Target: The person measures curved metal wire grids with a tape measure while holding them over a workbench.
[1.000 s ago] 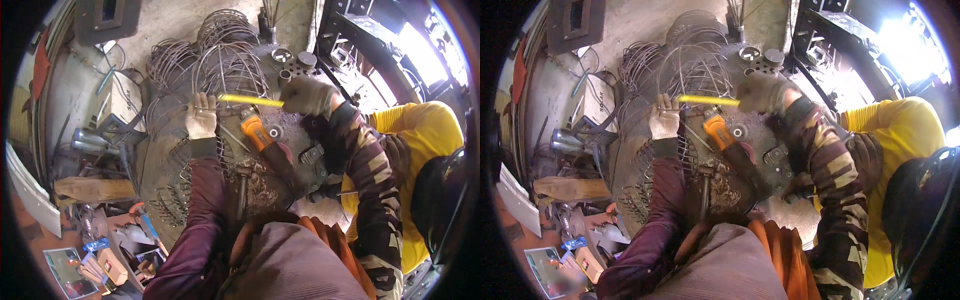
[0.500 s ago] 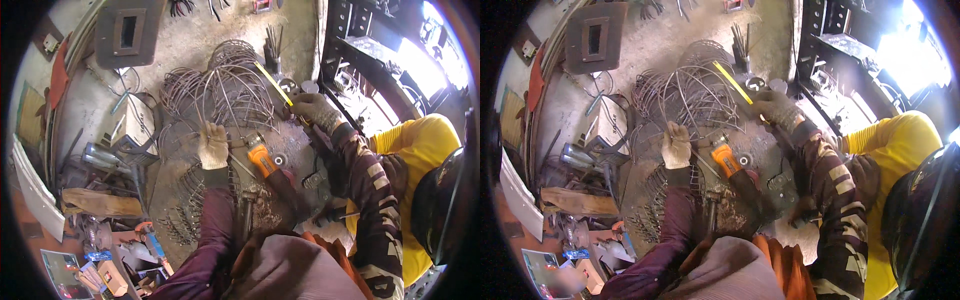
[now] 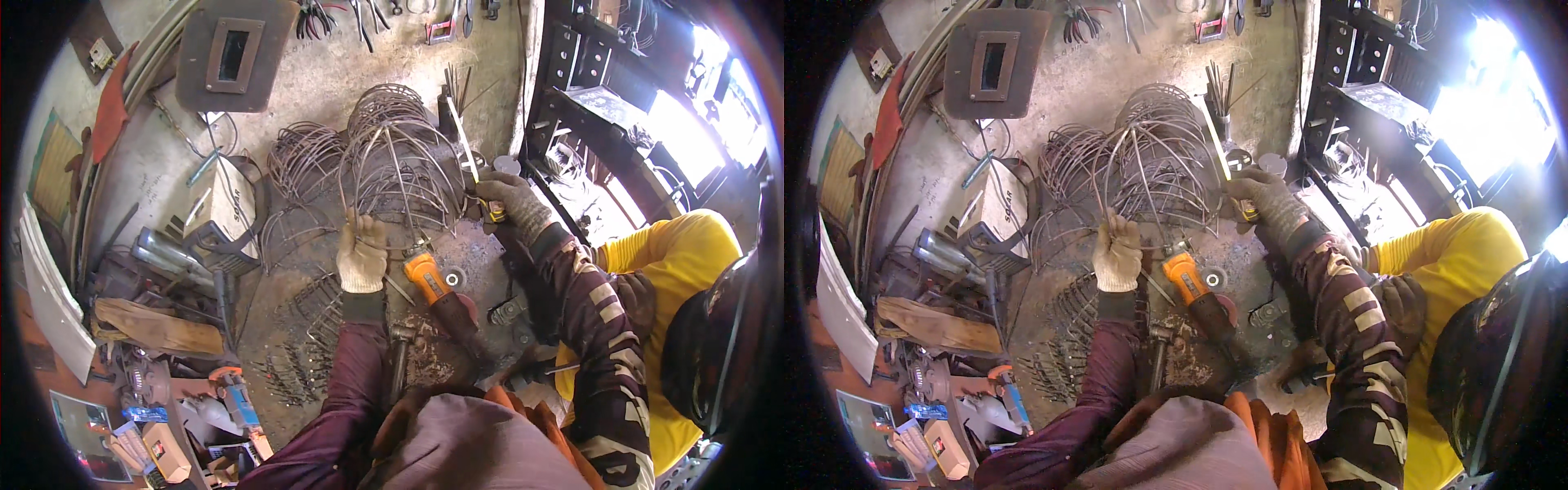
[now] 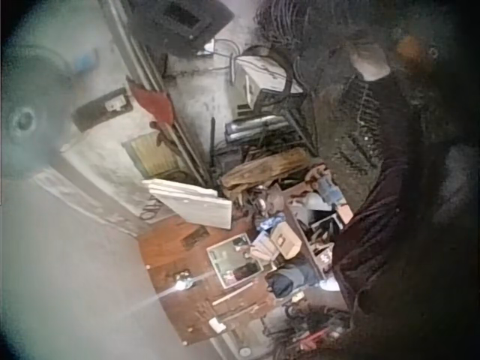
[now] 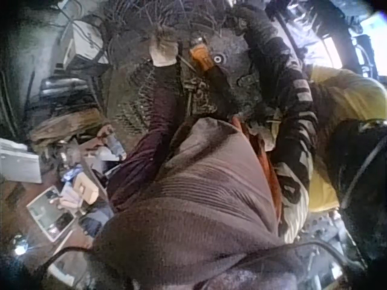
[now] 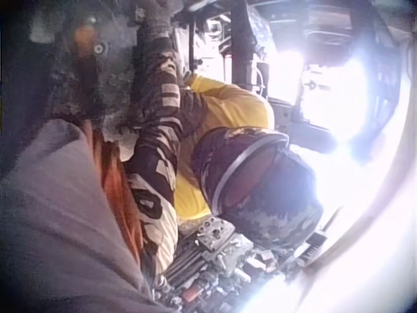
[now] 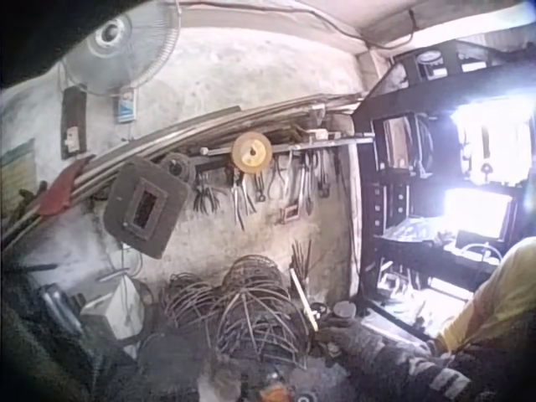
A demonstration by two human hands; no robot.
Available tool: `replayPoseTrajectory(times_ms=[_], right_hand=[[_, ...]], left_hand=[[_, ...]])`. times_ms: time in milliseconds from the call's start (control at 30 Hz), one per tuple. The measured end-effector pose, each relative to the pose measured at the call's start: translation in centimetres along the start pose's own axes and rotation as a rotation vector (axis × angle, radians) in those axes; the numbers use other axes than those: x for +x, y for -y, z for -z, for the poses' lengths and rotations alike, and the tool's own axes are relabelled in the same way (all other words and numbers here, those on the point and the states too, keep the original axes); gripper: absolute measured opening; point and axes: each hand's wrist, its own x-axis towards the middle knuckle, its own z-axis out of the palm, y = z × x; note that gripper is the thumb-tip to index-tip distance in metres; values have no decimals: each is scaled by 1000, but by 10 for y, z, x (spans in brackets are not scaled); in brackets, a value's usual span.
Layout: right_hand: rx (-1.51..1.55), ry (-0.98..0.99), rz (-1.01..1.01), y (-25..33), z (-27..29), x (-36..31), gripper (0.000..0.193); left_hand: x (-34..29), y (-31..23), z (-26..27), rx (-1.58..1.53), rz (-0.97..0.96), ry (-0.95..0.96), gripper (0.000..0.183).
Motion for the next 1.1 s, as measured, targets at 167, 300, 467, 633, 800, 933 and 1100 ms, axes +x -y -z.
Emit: replayPoseTrajectory(times_ms=[167, 300, 467, 633, 800, 933, 1100], right_hand=[[44, 65, -15, -1, 6, 1, 45], [-5, 95, -36, 0, 7, -1, 48], [-59, 161, -26, 1, 2, -2, 37], [-220, 316, 188, -7, 8, 7, 29], [-169, 302, 83, 5, -25, -17, 31], [-196, 412, 30, 4, -22, -18, 24], [-166, 367, 13, 9, -36, -28, 25]], left_hand=[[-3, -1, 4, -23, 8, 67, 35], [-5, -2, 5, -29, 32, 105, 36], [-2, -5, 7, -45, 52, 172, 31], [23, -17, 28, -28, 127, -155, 30], [56, -35, 26, 86, 249, -320, 28], [60, -41, 15, 118, 376, -347, 31], [62, -54, 22, 142, 407, -358, 34]])
